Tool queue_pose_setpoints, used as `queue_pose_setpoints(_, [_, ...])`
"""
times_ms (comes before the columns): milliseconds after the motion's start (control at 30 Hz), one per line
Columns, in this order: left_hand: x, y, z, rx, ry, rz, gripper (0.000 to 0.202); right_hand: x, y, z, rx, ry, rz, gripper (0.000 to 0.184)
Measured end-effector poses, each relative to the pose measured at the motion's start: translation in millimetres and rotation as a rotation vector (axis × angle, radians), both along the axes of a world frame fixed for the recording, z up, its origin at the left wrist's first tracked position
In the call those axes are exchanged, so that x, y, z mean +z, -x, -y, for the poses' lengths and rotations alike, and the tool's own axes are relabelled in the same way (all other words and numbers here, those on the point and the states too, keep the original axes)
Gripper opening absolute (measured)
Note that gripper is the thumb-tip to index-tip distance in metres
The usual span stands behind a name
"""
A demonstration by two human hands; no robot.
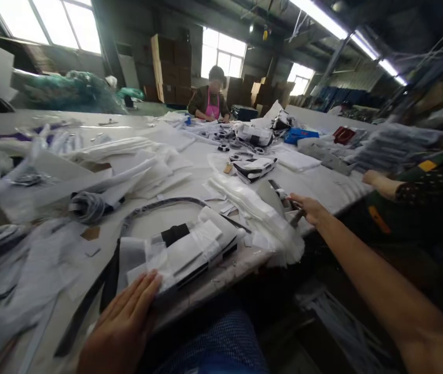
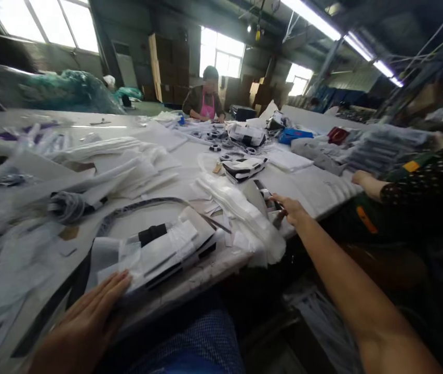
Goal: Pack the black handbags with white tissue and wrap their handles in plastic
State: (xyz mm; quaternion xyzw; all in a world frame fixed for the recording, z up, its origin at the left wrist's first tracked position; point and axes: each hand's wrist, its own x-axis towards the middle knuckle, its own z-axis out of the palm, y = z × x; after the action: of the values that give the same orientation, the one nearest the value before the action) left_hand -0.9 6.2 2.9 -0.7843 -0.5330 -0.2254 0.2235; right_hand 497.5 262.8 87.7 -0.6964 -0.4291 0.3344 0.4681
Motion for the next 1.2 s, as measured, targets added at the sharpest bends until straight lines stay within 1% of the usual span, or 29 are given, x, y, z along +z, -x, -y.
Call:
queue_pose_setpoints(100, [1.9,-0.8,1.2,-0.003,0.018,0.004,0.045,16.7,-0.2,14.8,-0.046,-0.055,-0.104,0.017])
queue_pose_setpoints(200, [2.4,-1.4,2.6,-0.028,0.018,0.000,0.045,35.3,-1.7,43.0,-0.039,-0.121,-0.179,0.018])
queue_pose_setpoints(267, [0.6,-0.3,2.5,-0.035,0.020,-0.002,0.045,41.4,-2.7,64.2,-0.021,-0.119,-0.221,0.019])
queue_pose_setpoints(300, [-0.9,0.7,2.3,-0.036,0.023,-0.004,0.046,41.4,-3.3,74.2,-0.018,-0.100,-0.246,0.020])
queue_pose_setpoints(367, [-4.5,3.2,1.6,-0.037,0.029,-0.006,0.047,35.2,-5.8,91.0,-0.031,-0.045,-0.296,0.018])
queue_pose_setpoints(467, [-8.3,5.9,1.2,-0.049,0.042,-0.006,0.047,16.3,-14.2,106.7,-0.061,0.026,-0.277,0.018])
queue_pose_setpoints(567, [-8.4,6.5,1.1,-0.054,0.038,-0.002,0.048,-3.9,-25.8,111.9,-0.063,0.065,-0.185,0.026])
queue_pose_setpoints(700, [-7.7,6.0,0.8,-0.057,0.036,0.006,0.047,-26.5,-34.5,107.2,-0.062,0.023,-0.108,0.035])
queue_pose_setpoints(767, [-7.9,5.7,1.2,-0.060,0.033,0.008,0.047,-37.4,-35.6,101.1,-0.072,-0.024,-0.040,0.042])
queue_pose_setpoints(867, [-8.0,4.8,2.1,-0.052,0.035,0.006,0.047,-51.1,-38.4,92.9,-0.110,-0.105,0.138,0.050])
queue_pose_setpoints(967, [-7.9,3.8,2.2,-0.040,0.044,0.011,0.047,-54.1,-46.4,95.7,-0.127,-0.186,0.384,0.051])
queue_pose_setpoints(1067, [-9.2,3.9,1.8,-0.044,0.051,0.018,0.047,-42.1,-56.0,113.2,-0.062,-0.276,0.646,0.043])
queue_pose_setpoints(1133, [-10.5,4.4,1.9,-0.039,0.049,0.035,0.048,-27.1,-58.7,128.8,0.026,-0.318,0.795,0.034])
queue_pose_setpoints(1200, [-11.5,4.6,2.4,-0.039,0.046,0.062,0.048,-8.5,-54.9,143.2,0.155,-0.334,0.923,0.026])
